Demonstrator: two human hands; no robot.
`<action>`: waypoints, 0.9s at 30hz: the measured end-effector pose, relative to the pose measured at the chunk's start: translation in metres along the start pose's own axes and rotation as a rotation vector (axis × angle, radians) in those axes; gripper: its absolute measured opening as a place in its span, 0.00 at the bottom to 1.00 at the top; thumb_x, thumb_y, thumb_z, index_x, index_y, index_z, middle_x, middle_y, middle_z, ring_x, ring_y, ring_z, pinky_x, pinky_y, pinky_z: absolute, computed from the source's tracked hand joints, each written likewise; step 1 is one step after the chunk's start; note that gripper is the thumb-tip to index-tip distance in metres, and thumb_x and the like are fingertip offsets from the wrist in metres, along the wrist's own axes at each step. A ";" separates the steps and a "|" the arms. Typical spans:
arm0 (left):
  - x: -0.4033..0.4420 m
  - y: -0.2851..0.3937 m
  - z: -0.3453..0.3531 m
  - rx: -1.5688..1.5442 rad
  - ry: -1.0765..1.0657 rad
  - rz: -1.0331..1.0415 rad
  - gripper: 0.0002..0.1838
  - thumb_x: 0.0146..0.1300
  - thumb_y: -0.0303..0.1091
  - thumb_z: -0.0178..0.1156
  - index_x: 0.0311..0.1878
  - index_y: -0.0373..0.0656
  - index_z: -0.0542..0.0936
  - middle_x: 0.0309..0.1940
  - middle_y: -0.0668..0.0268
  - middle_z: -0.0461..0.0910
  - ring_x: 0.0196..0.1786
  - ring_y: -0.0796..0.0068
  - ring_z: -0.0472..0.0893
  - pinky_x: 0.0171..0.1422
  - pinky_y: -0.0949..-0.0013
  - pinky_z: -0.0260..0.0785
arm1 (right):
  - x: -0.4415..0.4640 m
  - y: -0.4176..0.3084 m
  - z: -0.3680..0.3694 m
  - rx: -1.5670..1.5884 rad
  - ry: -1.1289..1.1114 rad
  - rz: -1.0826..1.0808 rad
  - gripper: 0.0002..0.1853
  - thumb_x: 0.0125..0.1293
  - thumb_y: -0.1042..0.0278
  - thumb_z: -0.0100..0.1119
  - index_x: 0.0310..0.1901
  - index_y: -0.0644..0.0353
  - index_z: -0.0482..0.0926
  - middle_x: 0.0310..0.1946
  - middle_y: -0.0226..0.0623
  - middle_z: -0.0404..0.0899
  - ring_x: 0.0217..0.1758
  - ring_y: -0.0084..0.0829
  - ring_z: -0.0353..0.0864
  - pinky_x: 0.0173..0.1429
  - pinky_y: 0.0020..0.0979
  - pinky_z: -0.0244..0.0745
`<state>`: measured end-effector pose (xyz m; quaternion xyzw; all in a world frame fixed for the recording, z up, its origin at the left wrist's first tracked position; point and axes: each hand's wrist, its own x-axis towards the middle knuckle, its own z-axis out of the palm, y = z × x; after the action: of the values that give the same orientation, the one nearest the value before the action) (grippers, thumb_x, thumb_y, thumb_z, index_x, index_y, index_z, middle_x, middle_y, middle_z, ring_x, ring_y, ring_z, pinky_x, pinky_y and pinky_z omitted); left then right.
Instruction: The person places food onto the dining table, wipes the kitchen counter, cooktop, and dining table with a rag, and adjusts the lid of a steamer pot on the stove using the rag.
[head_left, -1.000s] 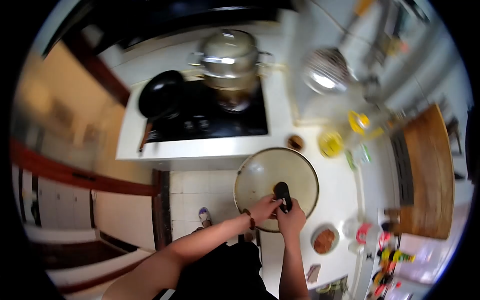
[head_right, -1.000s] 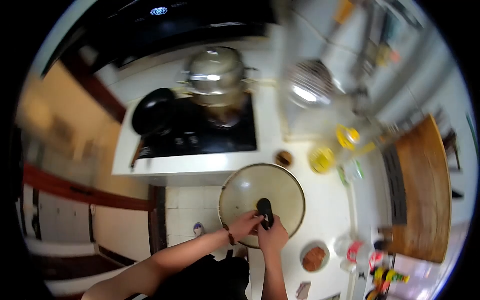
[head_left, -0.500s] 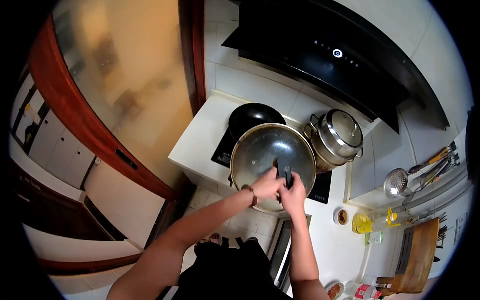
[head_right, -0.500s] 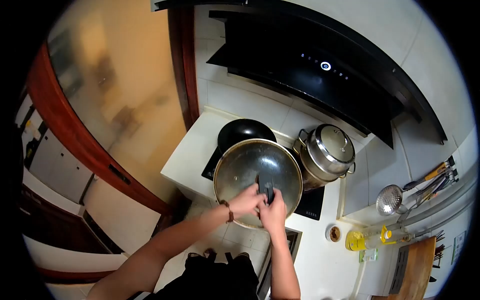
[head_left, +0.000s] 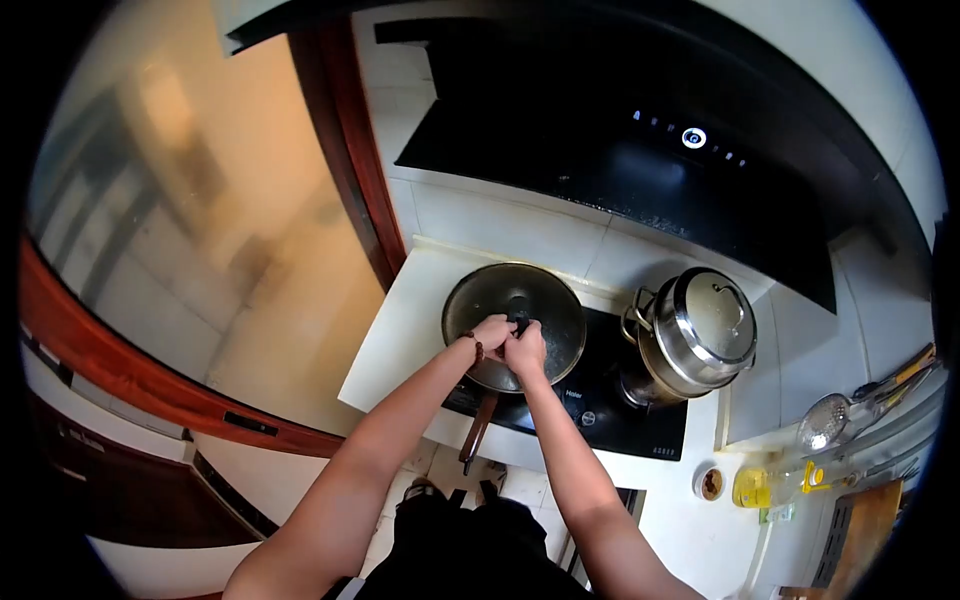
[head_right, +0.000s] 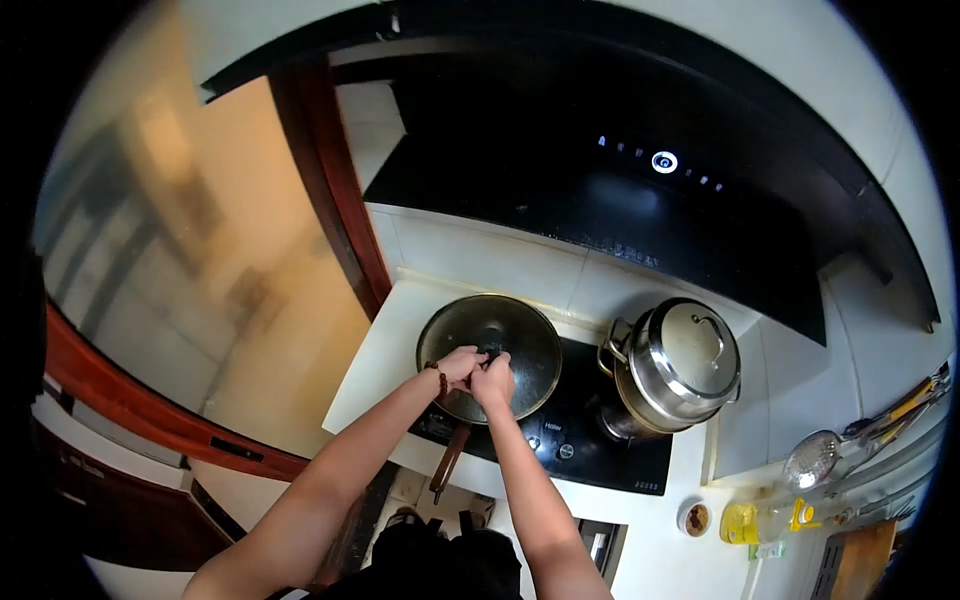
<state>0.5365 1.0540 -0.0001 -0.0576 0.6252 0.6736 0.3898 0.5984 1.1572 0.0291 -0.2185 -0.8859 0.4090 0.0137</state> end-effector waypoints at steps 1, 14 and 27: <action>0.013 0.000 -0.008 0.002 0.010 -0.013 0.09 0.79 0.40 0.53 0.53 0.47 0.76 0.43 0.63 0.82 0.45 0.64 0.85 0.47 0.51 0.84 | 0.011 0.001 0.009 0.004 -0.005 0.012 0.25 0.65 0.59 0.64 0.55 0.68 0.70 0.44 0.62 0.86 0.52 0.63 0.85 0.56 0.55 0.78; 0.041 0.012 -0.035 0.040 -0.052 -0.075 0.12 0.80 0.41 0.51 0.60 0.52 0.77 0.49 0.66 0.82 0.51 0.65 0.84 0.50 0.47 0.82 | 0.033 -0.016 0.039 0.010 0.084 0.096 0.27 0.67 0.58 0.63 0.61 0.67 0.71 0.46 0.60 0.86 0.53 0.60 0.85 0.58 0.52 0.79; -0.025 0.030 0.001 0.687 0.164 0.710 0.26 0.73 0.46 0.64 0.64 0.37 0.75 0.46 0.51 0.81 0.52 0.48 0.82 0.61 0.53 0.72 | -0.092 0.029 -0.060 0.235 0.356 -0.207 0.34 0.70 0.61 0.69 0.73 0.61 0.68 0.49 0.46 0.81 0.41 0.37 0.86 0.47 0.34 0.82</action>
<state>0.5359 1.0466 0.0382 0.2376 0.8206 0.5131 0.0827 0.7043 1.1803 0.0621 -0.1919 -0.8336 0.4606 0.2368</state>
